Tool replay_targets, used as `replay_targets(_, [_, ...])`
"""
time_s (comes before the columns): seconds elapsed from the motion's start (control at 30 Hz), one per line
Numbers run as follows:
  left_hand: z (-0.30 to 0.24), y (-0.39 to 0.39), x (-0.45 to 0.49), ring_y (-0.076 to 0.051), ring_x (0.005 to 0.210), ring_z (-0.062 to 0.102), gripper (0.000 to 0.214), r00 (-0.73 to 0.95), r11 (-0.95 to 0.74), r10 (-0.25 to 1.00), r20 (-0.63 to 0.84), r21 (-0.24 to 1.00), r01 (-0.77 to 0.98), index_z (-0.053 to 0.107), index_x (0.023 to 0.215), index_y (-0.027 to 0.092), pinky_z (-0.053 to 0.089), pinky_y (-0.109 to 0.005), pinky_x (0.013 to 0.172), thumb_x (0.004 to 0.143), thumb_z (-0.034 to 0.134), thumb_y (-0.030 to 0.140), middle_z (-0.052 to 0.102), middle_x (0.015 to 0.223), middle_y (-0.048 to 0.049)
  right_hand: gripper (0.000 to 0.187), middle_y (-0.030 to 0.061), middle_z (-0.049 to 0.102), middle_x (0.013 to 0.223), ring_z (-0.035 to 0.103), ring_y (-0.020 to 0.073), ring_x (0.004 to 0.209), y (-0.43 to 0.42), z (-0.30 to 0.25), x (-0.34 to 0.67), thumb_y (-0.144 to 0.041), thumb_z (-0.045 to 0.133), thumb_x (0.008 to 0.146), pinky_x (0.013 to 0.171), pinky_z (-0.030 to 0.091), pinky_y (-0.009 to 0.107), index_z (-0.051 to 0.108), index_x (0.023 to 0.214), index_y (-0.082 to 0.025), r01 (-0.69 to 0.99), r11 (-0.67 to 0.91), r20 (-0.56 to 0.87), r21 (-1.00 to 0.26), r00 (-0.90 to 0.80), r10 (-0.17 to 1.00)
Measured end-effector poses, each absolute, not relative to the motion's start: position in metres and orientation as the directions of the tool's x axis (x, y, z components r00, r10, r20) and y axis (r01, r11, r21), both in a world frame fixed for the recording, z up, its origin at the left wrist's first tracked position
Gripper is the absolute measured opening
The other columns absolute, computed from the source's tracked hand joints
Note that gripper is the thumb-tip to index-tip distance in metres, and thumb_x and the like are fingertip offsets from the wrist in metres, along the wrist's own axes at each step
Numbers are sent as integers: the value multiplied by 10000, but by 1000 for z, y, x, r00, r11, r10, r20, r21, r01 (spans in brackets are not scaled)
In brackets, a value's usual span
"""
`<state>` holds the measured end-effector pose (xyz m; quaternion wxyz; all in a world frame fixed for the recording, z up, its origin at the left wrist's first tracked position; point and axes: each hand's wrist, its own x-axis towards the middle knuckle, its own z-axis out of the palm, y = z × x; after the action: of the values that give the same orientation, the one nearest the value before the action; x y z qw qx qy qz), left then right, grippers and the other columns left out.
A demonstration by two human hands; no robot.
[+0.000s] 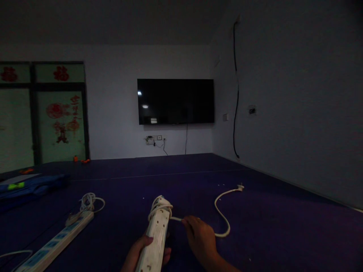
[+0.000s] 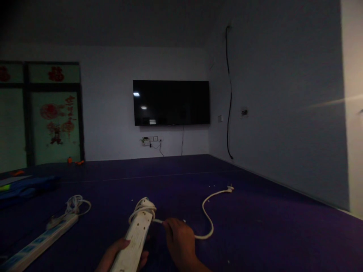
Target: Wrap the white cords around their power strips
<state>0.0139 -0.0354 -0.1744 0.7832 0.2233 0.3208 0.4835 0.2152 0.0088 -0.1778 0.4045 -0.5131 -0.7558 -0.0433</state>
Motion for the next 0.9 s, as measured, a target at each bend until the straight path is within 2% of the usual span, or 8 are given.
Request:
replay_targets(0.17, [-168,-32,14,-321,872,644,776,331,423,906,-263,556,-716,222,1355,-14,446,-432,845,674,534,188,677,993,-191,347,18,672,725,612,120,658,10,-183,215,-283,328,914,616,372,202,640,781,-209,758,571,725,-316,-195,660])
replay_targets(0.33, [-165,-39,15,-254,853,653,730,359,394,917,-174,538,-746,257,1345,-20,454,-351,840,686,514,159,674,1014,-169,363,36,657,691,596,127,626,11,-188,217,-289,314,919,613,372,211,636,786,-188,704,669,836,-238,-202,510])
replay_targets(0.47, [-165,-42,14,-236,853,654,719,352,375,924,-150,537,-756,235,1348,-34,448,-330,854,705,500,148,682,993,-162,343,40,659,696,597,128,630,10,-187,219,-279,324,915,616,377,211,634,800,-187,685,690,852,-232,-199,484])
replay_targets(0.57, [-167,-40,9,-235,848,656,709,406,417,902,-145,535,-735,247,1356,3,451,-336,845,717,505,169,680,999,-152,329,40,660,701,598,129,635,7,-184,218,-262,334,907,622,377,212,637,802,-190,694,677,831,-244,-210,515])
replay_targets(0.67, [-173,-36,4,-238,845,658,686,456,457,878,-143,533,-713,277,1354,33,454,-332,830,729,510,193,685,983,-146,305,28,664,733,601,125,664,6,-180,216,-236,350,895,636,376,208,632,786,-201,700,654,751,-289,-258,608])
replay_targets(0.77, [-178,-32,3,-236,917,639,682,440,421,893,-96,521,-742,259,1355,10,424,-320,882,741,496,188,685,986,-153,285,14,662,747,600,121,676,8,-178,214,-233,359,890,611,367,200,619,777,-201,694,644,647,-321,-336,685])
replay_targets(0.9, [-179,-31,6,-256,921,634,707,445,387,895,-29,547,-742,205,1355,-41,398,-364,912,732,472,158,665,1037,-184,277,18,659,767,598,129,684,12,-181,213,-248,345,896,595,357,205,601,803,-196,693,651,581,-310,-403,707])
